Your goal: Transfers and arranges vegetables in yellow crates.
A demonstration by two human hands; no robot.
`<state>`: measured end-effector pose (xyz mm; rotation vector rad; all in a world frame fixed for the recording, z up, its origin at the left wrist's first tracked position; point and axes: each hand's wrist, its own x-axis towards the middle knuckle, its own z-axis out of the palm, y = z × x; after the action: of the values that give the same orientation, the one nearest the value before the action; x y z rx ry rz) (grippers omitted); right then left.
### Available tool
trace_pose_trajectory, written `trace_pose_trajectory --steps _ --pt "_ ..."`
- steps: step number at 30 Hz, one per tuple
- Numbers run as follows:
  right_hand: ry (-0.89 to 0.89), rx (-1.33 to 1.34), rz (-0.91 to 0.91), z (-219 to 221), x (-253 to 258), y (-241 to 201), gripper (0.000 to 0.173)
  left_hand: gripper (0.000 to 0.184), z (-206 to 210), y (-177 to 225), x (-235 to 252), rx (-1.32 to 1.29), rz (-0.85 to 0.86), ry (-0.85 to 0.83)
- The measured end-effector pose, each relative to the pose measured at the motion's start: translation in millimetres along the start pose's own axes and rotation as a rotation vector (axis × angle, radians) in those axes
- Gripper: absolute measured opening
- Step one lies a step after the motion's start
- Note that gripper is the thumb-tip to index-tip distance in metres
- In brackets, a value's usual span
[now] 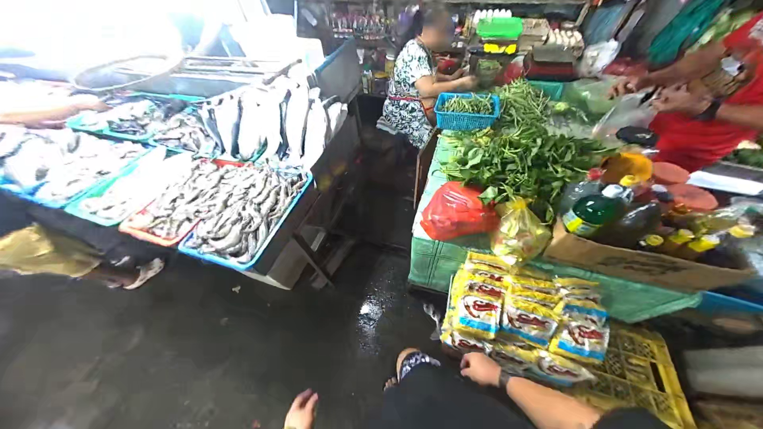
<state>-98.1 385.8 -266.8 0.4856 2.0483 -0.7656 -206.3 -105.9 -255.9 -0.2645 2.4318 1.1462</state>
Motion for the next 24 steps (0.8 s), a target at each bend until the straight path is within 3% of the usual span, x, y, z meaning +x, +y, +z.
trace_pose_trajectory --steps 2,4,7,10,13,15,19,24 --pt "0.087 0.314 0.063 -20.8 1.3 -14.1 0.039 0.048 -28.0 85.6 95.0 -0.158 -0.181 -0.100" --pt "0.191 0.600 0.102 -42.6 13.2 -40.2 0.037 0.044 -36.7 182.5 153.5 -0.209 -0.111 -0.158" --pt "0.268 0.826 0.090 -89.8 40.1 -101.6 0.034 0.043 -19.7 287.4 221.3 -0.225 0.065 -0.338" --pt "0.320 0.762 -0.112 -178.5 85.4 -175.6 0.033 0.041 16.9 374.9 290.8 -0.199 0.131 -0.491" --pt "0.386 0.600 -0.347 -294.2 125.2 -245.9 0.035 0.044 46.5 462.1 356.2 -0.094 0.207 -0.639" --pt "0.413 0.564 -0.404 -358.8 139.6 -279.4 0.037 0.048 53.7 514.3 391.6 0.021 0.300 -0.767" --pt "0.494 0.692 -0.404 -452.0 152.1 -290.1 0.037 0.054 80.8 629.2 458.0 0.086 0.453 -0.859" --pt "0.688 1.086 -0.360 -508.1 167.6 -257.2 0.031 0.067 155.1 747.0 529.2 0.234 0.539 -0.979"
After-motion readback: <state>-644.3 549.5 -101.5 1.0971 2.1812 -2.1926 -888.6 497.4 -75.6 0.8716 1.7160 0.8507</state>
